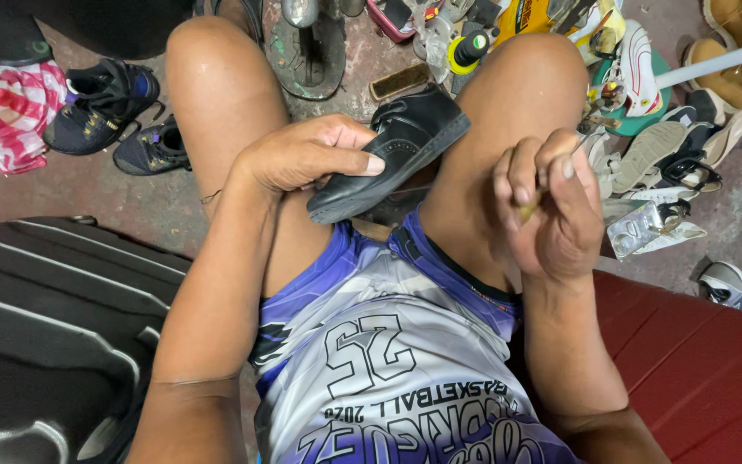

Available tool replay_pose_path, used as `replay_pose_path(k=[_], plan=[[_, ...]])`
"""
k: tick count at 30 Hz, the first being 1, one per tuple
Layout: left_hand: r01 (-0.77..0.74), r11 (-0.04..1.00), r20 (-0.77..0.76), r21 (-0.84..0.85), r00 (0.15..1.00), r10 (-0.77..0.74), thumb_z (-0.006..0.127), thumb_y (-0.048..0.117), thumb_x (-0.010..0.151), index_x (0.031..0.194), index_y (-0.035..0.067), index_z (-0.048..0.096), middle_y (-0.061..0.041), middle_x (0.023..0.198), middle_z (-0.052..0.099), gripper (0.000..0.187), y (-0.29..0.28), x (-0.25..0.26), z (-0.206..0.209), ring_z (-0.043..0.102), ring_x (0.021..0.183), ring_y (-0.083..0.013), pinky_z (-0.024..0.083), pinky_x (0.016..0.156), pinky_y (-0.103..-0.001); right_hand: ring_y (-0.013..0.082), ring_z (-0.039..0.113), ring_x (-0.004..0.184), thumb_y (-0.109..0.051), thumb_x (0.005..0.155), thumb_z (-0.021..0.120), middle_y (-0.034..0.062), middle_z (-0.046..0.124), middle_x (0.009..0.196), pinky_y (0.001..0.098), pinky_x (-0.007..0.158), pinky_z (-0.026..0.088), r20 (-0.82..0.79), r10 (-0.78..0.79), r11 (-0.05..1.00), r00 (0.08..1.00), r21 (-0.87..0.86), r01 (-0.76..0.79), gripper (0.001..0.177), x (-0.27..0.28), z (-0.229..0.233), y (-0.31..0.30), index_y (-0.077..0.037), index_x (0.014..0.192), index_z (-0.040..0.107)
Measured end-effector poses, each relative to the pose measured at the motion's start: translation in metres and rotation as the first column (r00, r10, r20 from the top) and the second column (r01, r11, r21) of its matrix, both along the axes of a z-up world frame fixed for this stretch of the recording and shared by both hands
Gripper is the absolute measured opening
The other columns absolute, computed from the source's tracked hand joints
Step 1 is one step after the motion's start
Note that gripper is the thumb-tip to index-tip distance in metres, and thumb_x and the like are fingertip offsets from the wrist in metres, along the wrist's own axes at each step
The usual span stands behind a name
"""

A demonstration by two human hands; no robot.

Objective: The person is sitting on the floor repairing a black shoe by hand. They use a needle and thread to stitch the sole to the upper part of the shoe, pulling the thread tight after each stitch.

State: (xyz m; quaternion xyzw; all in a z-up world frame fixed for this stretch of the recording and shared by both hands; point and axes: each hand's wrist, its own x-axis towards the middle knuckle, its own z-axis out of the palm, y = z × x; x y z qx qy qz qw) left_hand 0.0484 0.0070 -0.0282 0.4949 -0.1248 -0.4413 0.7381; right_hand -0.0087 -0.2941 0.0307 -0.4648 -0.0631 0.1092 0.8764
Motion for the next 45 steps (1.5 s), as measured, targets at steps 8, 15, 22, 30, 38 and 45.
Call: replay_pose_path(k=[8,15,22,30,38,45], plan=[[-0.130,0.985,0.167,-0.114,0.975,0.148,0.072,0.023,0.097,0.098,0.005,0.066,0.009,0.086,0.063,0.019,-0.016,-0.023,0.022,0.055,0.076,-0.0005,0.046,0.065,-0.022,0.0144,0.058,0.067,-0.022,0.113,0.055,0.0038,0.049,0.076,0.0204,0.050,0.041,-0.047,-0.003,0.994,0.999,0.110,0.008,0.024,0.029,0.020,0.004,-0.007,0.098,0.044],[-0.443,0.865,0.423,0.234,0.848,0.320,0.073,0.029,0.097,0.095,0.005,0.066,0.010,0.071,0.052,0.025,-0.026,-0.039,0.050,0.040,0.063,0.0003,0.036,0.053,-0.023,0.0100,0.045,0.061,-0.007,0.076,0.082,0.0051,0.066,0.097,0.0214,0.054,0.039,0.200,0.248,0.472,0.948,-0.880,0.062,0.047,0.005,0.043,0.014,0.002,0.116,0.060],[-0.479,0.817,0.555,0.321,0.794,0.247,0.074,0.027,0.097,0.101,0.004,0.069,0.007,0.064,0.048,0.024,-0.041,-0.040,0.049,0.039,0.057,-0.0010,0.037,0.051,-0.023,0.0123,0.058,0.083,-0.006,0.100,0.073,0.0057,0.066,0.103,0.0265,0.073,0.047,0.180,0.244,0.613,0.953,-0.790,-0.008,0.013,-0.003,0.020,-0.005,-0.001,0.090,0.066],[-0.425,0.813,0.458,0.398,0.860,0.225,0.086,0.029,0.078,0.090,0.006,0.066,0.003,0.061,0.048,0.033,-0.037,-0.045,0.035,0.039,0.054,-0.0050,0.034,0.048,-0.026,0.0240,0.073,0.100,-0.026,0.105,0.057,0.0153,0.070,0.099,0.0187,0.051,0.047,-0.164,0.071,0.997,0.984,-0.011,-0.074,0.020,0.001,0.005,0.017,-0.008,0.096,0.055],[-0.316,0.727,0.497,0.610,0.867,-0.039,0.098,0.034,0.060,0.061,0.005,0.054,-0.007,0.051,0.049,0.053,-0.056,-0.057,0.028,0.048,0.043,-0.0151,0.040,0.045,-0.034,0.0037,0.043,0.060,-0.023,0.111,0.054,-0.0014,0.052,0.076,0.0190,0.053,0.036,-0.217,0.104,0.927,0.971,-0.334,-0.174,0.020,0.004,-0.011,0.042,-0.009,0.098,0.051],[-0.279,0.719,0.427,0.637,0.904,-0.027,0.097,0.035,0.062,0.056,0.005,0.047,-0.010,0.048,0.049,0.058,-0.046,-0.058,0.023,0.048,0.040,-0.0212,0.038,0.043,-0.037,0.0034,0.043,0.077,-0.012,0.114,0.056,-0.0042,0.046,0.083,0.0231,0.069,0.040,0.094,0.068,0.747,0.993,-0.665,0.011,0.022,0.017,-0.019,0.067,-0.005,0.094,0.050]])
